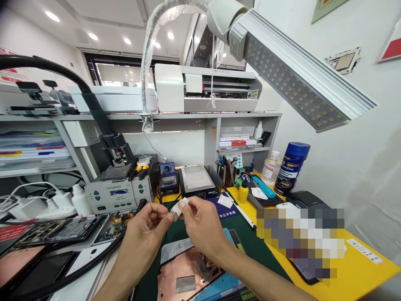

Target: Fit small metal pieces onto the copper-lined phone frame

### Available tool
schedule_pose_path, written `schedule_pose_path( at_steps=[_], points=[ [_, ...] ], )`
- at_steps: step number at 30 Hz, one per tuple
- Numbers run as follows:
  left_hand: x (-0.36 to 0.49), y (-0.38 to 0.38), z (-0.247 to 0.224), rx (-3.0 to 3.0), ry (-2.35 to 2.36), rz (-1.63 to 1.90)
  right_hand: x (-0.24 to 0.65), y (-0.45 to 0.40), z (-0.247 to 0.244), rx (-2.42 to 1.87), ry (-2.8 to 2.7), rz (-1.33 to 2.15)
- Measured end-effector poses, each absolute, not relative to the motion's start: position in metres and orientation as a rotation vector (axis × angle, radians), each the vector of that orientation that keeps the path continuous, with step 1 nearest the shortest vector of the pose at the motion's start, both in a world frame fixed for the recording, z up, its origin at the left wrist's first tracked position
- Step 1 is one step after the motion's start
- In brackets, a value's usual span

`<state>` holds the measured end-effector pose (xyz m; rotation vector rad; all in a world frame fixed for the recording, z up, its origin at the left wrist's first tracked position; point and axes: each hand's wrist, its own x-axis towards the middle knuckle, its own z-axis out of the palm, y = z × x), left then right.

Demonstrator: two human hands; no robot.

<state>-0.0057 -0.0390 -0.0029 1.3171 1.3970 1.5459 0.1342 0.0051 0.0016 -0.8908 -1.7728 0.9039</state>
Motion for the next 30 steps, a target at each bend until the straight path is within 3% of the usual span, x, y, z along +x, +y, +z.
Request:
schedule_pose_path(
  at_steps=[7, 30],
  points=[
    [-0.004, -0.04, -0.002, 1.253, 1.39, 1.585, 0.135, 0.007, 0.004, -0.957, -1.724, 0.777],
    [-0.014, -0.046, 0.003, 1.175, 1.239, 1.435, 0.158, 0.021, 0.025, -0.746, -1.695, 1.586]
  ],
)
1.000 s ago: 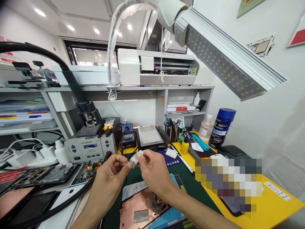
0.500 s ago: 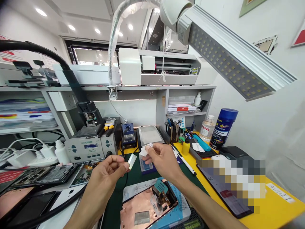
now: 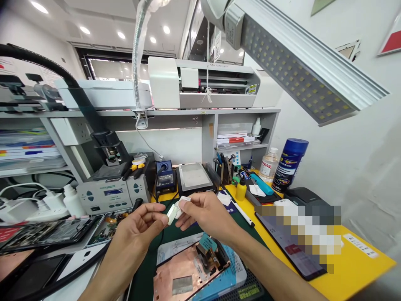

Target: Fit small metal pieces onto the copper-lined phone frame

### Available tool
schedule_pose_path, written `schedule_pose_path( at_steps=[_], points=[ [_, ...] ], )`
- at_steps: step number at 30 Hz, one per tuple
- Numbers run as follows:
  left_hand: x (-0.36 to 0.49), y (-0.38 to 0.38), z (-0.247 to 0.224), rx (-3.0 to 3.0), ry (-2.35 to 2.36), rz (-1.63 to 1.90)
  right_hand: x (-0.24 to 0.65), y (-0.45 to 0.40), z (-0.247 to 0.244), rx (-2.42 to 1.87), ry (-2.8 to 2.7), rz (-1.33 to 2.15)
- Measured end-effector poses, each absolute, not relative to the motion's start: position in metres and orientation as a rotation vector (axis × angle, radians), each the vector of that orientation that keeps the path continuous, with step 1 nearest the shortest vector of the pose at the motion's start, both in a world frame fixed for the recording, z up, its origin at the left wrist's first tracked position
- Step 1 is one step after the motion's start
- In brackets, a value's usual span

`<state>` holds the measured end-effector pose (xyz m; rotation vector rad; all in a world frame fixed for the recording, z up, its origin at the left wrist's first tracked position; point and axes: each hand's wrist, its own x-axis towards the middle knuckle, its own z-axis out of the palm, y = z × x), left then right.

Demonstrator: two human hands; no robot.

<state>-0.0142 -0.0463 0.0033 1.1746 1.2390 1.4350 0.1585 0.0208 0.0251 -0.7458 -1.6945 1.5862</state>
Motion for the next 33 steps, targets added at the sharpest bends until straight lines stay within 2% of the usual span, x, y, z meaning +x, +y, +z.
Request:
schedule_pose_path(
  at_steps=[16, 33],
  points=[
    [-0.007, -0.047, -0.002, 1.411, 1.425, 1.436, 0.15, 0.02, 0.012, -0.843, -1.744, 1.452],
    [-0.01, -0.047, 0.0, 1.363, 1.415, 1.428, 0.158, 0.018, 0.028, -0.833, -1.723, 1.684]
  ],
)
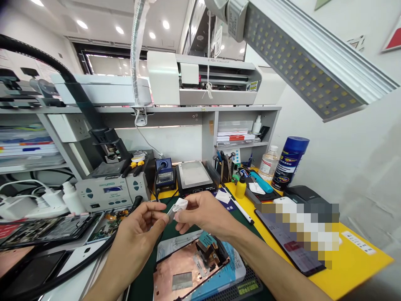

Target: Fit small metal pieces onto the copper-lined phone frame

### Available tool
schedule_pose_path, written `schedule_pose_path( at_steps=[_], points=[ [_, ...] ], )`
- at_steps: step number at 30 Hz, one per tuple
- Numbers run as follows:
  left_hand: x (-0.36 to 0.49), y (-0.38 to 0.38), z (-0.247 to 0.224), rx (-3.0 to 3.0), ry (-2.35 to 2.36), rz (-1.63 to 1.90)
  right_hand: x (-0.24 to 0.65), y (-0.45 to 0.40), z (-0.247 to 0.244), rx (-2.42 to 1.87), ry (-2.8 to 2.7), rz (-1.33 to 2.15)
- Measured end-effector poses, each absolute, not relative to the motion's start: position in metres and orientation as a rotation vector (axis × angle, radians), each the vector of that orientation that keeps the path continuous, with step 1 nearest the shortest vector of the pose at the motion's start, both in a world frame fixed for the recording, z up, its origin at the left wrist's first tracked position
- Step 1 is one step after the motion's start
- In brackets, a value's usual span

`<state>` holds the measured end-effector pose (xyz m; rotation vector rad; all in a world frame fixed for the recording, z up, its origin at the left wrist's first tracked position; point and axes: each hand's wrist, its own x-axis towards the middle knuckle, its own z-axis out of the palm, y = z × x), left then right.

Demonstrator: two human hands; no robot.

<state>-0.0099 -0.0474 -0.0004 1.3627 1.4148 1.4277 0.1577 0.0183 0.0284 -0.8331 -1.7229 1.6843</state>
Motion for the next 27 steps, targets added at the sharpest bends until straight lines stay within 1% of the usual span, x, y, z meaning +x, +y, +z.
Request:
schedule_pose_path(
  at_steps=[10, 21, 27],
  points=[
    [-0.009, -0.047, 0.0, 1.37, 1.436, 1.41, 0.153, 0.017, 0.028, -0.913, -1.695, 1.653],
    [-0.007, -0.047, -0.005, 1.392, 1.409, 1.438, 0.146, 0.018, 0.015, -0.86, -1.631, 1.635],
    [-0.007, -0.047, -0.008, 1.372, 1.389, 1.445, 0.143, 0.018, 0.017, -0.974, -1.601, 1.602]
  ],
)
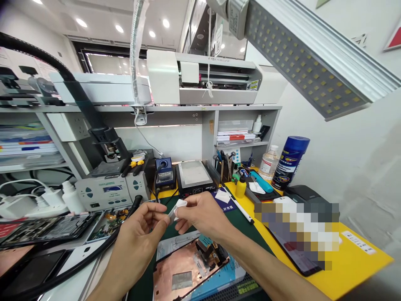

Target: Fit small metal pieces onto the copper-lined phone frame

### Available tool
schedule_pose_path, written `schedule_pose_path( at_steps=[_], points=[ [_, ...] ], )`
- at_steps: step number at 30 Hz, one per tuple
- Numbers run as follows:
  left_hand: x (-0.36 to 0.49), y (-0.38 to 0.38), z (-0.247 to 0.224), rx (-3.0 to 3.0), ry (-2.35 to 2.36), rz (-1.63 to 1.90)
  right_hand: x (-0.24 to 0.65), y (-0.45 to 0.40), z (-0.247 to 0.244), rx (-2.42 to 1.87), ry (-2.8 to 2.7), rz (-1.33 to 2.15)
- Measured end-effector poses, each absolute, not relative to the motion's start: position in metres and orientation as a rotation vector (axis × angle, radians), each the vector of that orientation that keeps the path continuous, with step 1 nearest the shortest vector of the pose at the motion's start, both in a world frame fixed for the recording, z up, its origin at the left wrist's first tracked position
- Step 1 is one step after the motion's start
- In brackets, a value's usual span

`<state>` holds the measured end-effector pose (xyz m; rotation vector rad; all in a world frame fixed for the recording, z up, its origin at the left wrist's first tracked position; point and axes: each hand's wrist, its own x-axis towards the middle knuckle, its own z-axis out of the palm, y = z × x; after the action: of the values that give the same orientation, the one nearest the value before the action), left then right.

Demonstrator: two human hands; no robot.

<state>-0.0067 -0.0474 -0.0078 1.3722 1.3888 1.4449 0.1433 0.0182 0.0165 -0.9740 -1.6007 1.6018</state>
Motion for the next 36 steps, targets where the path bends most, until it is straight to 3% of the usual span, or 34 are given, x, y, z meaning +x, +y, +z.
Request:
schedule_pose_path(
  at_steps=[20, 36],
  points=[
    [-0.01, -0.05, 0.0, 1.353, 1.377, 1.377, 0.145, 0.022, 0.009, -0.854, -1.585, 1.704],
    [-0.012, -0.048, -0.001, 1.311, 1.343, 1.395, 0.144, 0.019, 0.015, -0.998, -1.539, 1.68]
  ],
)
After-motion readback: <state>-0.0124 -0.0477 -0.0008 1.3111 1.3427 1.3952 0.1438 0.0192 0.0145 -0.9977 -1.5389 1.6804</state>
